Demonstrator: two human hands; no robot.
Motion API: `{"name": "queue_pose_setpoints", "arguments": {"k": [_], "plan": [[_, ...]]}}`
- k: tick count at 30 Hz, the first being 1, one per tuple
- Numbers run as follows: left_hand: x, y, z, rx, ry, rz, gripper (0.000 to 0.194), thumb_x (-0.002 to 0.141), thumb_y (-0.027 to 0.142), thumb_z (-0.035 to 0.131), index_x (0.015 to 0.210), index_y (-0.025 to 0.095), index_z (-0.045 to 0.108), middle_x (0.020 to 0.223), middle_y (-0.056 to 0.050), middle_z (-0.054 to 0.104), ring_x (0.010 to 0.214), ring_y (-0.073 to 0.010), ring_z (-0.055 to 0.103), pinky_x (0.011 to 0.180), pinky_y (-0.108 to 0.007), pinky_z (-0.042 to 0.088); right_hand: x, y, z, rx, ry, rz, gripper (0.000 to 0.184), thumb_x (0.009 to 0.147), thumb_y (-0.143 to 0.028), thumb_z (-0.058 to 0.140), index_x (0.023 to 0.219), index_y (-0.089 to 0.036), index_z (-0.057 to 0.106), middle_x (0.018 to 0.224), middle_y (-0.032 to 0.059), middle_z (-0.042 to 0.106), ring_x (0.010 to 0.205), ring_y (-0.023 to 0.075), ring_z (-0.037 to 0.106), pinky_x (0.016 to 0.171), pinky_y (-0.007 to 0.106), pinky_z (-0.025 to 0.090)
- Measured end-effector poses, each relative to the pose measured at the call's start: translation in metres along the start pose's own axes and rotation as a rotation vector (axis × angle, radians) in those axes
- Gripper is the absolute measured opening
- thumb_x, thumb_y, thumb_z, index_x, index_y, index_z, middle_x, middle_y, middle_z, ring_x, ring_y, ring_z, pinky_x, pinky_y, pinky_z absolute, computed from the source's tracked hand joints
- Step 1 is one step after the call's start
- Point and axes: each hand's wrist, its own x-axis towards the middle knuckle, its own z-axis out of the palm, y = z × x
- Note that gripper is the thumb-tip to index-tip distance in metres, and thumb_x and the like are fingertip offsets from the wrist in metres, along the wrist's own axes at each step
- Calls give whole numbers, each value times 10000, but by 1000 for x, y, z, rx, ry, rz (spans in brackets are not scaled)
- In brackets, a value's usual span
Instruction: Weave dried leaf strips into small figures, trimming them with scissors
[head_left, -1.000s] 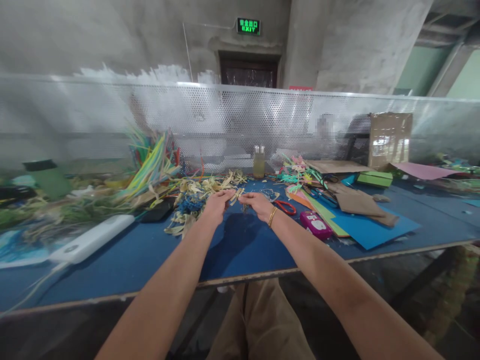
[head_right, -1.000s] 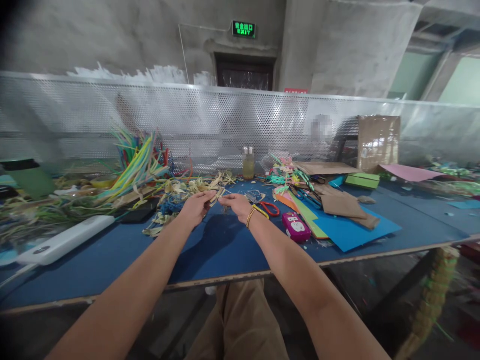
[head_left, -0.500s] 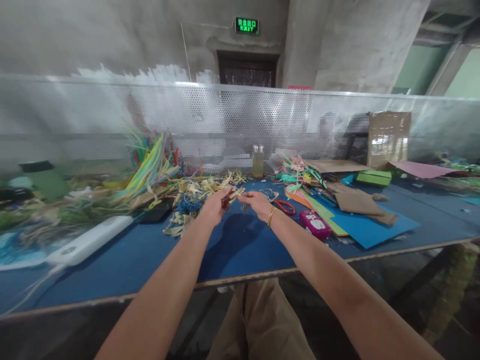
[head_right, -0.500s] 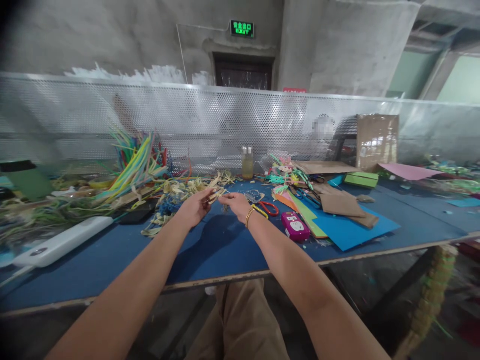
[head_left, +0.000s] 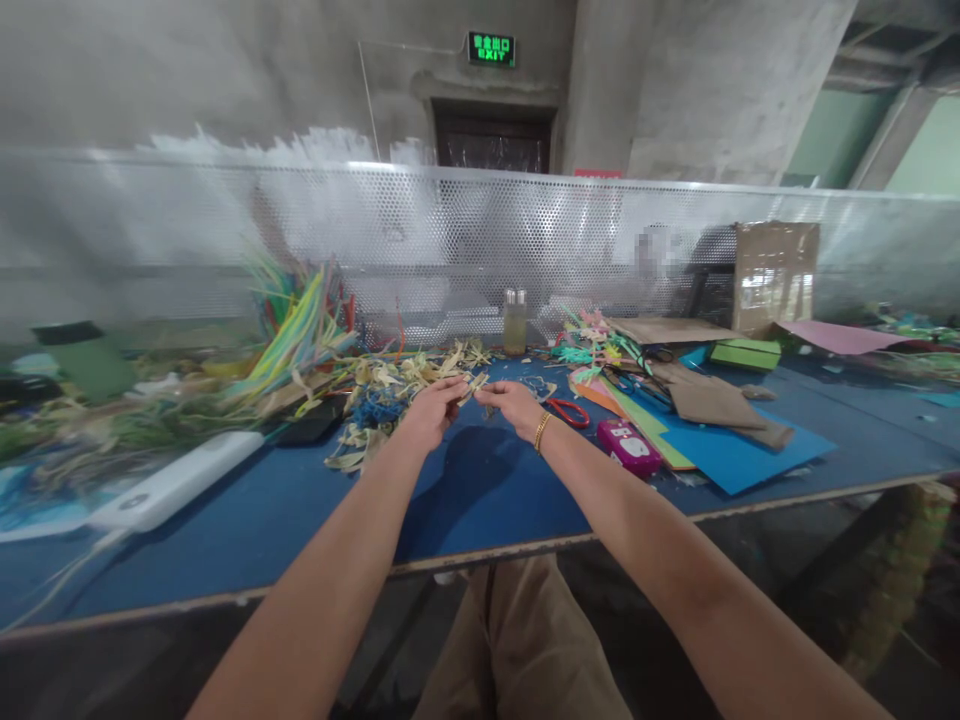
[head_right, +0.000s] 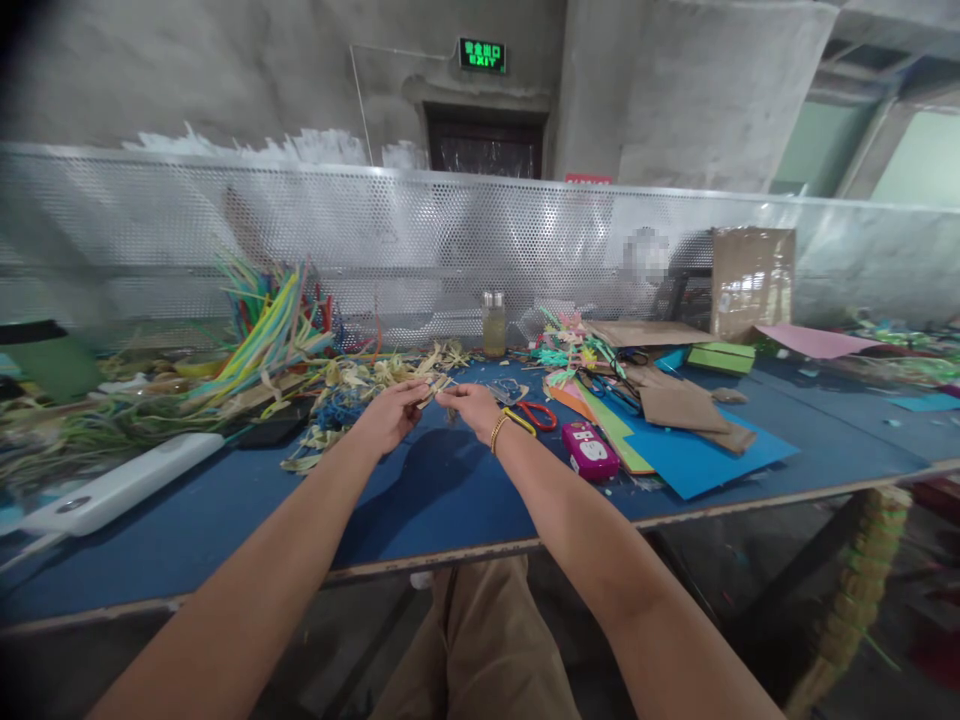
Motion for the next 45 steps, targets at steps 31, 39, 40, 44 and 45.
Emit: {"name": "queue_pose_setpoints", "arguments": {"k": [31, 39, 40, 44, 45], "plan": [[7, -4, -7, 25, 68, 81, 408, 488, 270, 818, 857, 195, 661, 626, 32, 565, 460, -53, 426, 437, -211, 269, -3, -2, 1, -57, -23, -29, 211, 516, -264, 772, 689, -179, 686, 672, 0, 664, 652, 122, 565, 720, 276, 426], [0, -7, 0, 2, -46, -97, 337, 483, 272, 825, 778, 187, 687, 729, -12, 655, 615, -102, 558, 536, -210, 374, -3, -1, 2, 61, 42, 21, 274, 523, -331, 775, 718, -161, 686, 638, -7, 629, 596, 91, 509, 655, 257, 405], [0, -8, 1, -14, -49, -106, 323, 490, 263, 822, 774, 188, 687, 723, -11, 657, 602, -99, 553, 528, -208, 371, -3, -1, 2, 58, 22, 29, 281, 521, -344, 777, 713, -160, 687, 634, -6, 629, 592, 91, 507, 649, 257, 404], [2, -7, 2, -112, 6, -167, 209, 542, 210, 792, 695, 167, 655, 623, -2, 624, 521, -84, 516, 474, -197, 348, -3, 2, 3, 31, -70, 28, 289, 511, -374, 781, 690, -163, 696, 654, 5, 650, 614, 107, 528, 672, 264, 415], [2, -6, 2, -144, 27, -183, 181, 563, 198, 780, 678, 161, 645, 602, 0, 612, 505, -80, 506, 462, -195, 342, -3, 3, 3, 9, -83, 26, 284, 515, -378, 779, 687, -166, 697, 654, 4, 651, 620, 110, 533, 677, 264, 416]]}}
